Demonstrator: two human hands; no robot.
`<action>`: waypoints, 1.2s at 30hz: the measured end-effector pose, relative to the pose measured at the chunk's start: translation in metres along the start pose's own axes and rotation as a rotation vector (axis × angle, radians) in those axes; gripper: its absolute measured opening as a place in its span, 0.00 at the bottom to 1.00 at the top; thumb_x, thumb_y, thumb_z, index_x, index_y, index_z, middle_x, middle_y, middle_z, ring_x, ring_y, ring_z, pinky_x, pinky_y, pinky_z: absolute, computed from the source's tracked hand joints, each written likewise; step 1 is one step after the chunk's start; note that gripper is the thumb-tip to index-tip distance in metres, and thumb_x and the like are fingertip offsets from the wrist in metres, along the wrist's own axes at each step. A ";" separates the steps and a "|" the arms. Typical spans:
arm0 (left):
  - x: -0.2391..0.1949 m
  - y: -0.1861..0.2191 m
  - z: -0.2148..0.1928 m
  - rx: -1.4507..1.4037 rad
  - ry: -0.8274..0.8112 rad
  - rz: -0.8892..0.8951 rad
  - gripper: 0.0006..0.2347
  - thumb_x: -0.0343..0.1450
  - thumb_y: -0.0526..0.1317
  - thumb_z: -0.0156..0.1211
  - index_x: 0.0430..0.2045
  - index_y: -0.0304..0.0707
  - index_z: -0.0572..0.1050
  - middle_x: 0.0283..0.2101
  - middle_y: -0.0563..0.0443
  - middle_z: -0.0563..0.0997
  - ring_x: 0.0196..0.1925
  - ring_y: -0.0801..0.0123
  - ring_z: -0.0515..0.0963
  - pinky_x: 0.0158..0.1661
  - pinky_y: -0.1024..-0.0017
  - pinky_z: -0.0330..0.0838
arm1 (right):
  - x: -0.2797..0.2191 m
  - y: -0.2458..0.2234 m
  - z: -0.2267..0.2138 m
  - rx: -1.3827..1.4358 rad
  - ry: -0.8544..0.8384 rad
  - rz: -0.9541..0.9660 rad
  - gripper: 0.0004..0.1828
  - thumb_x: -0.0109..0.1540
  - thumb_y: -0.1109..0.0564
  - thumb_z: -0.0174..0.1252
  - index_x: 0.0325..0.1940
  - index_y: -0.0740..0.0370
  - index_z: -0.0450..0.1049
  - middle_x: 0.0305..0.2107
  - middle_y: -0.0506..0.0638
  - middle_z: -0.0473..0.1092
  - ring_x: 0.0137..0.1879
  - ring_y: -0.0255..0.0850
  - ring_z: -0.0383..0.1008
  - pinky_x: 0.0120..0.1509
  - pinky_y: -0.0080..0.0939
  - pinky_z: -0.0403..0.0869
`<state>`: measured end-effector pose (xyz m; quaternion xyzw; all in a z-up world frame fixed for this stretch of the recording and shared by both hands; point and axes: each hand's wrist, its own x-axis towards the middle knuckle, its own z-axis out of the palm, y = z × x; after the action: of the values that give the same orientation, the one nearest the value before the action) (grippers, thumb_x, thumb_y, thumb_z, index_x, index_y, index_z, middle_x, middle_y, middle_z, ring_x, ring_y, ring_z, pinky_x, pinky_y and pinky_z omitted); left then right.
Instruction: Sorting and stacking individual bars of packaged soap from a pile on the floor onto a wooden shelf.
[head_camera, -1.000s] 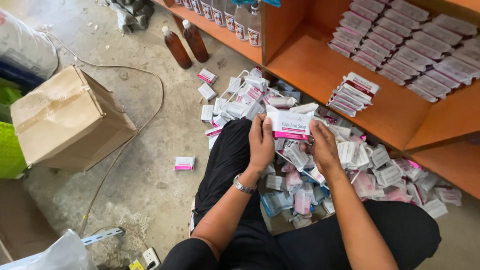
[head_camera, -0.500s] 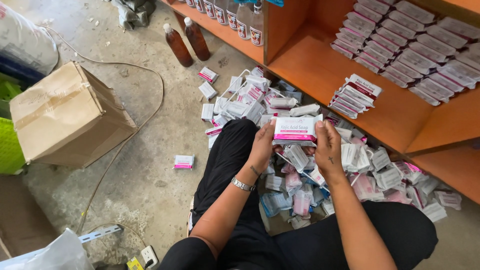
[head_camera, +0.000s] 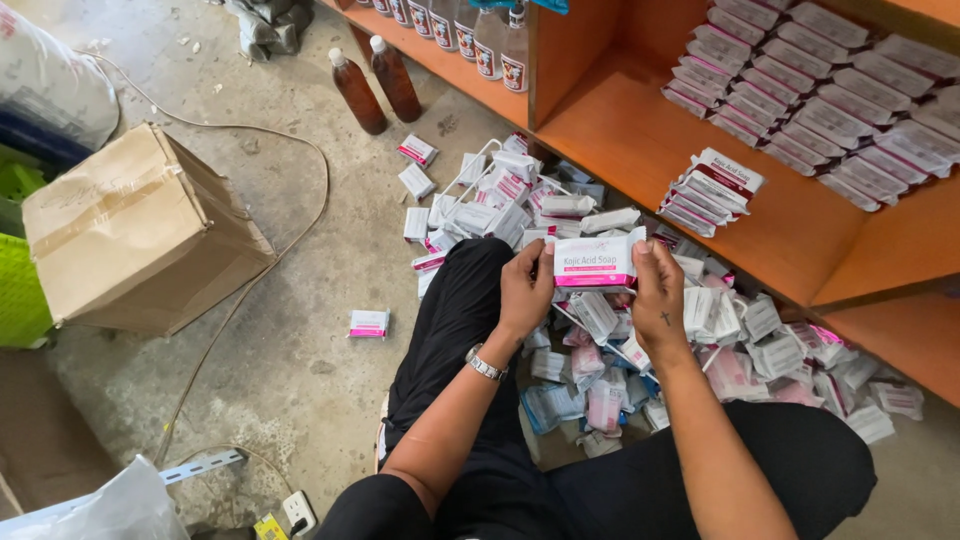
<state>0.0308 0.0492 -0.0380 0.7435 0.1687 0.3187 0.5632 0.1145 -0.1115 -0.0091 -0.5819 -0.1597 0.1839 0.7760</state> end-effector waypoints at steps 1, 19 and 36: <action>0.000 -0.001 0.000 -0.001 0.002 0.000 0.15 0.79 0.41 0.50 0.24 0.30 0.65 0.19 0.45 0.64 0.22 0.72 0.62 0.26 0.69 0.60 | 0.000 -0.003 0.002 -0.002 -0.002 0.000 0.15 0.75 0.47 0.47 0.39 0.56 0.67 0.26 0.41 0.67 0.26 0.25 0.61 0.27 0.28 0.61; 0.007 0.005 -0.001 -0.880 -0.266 -0.852 0.17 0.71 0.57 0.62 0.26 0.45 0.72 0.16 0.64 0.57 0.18 0.80 0.60 0.21 0.78 0.56 | 0.005 0.005 0.002 0.221 0.004 0.045 0.15 0.74 0.46 0.46 0.49 0.58 0.70 0.33 0.45 0.72 0.33 0.31 0.69 0.36 0.33 0.71; 0.003 -0.008 -0.005 -0.785 -0.250 -0.784 0.17 0.74 0.54 0.57 0.25 0.40 0.72 0.19 0.60 0.69 0.16 0.80 0.61 0.18 0.79 0.55 | 0.004 0.000 0.008 0.136 -0.024 0.069 0.15 0.74 0.46 0.48 0.46 0.59 0.71 0.32 0.46 0.72 0.33 0.32 0.71 0.35 0.34 0.72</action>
<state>0.0310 0.0572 -0.0437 0.3921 0.2332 0.0343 0.8892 0.1144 -0.1025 -0.0066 -0.5308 -0.1362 0.2279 0.8049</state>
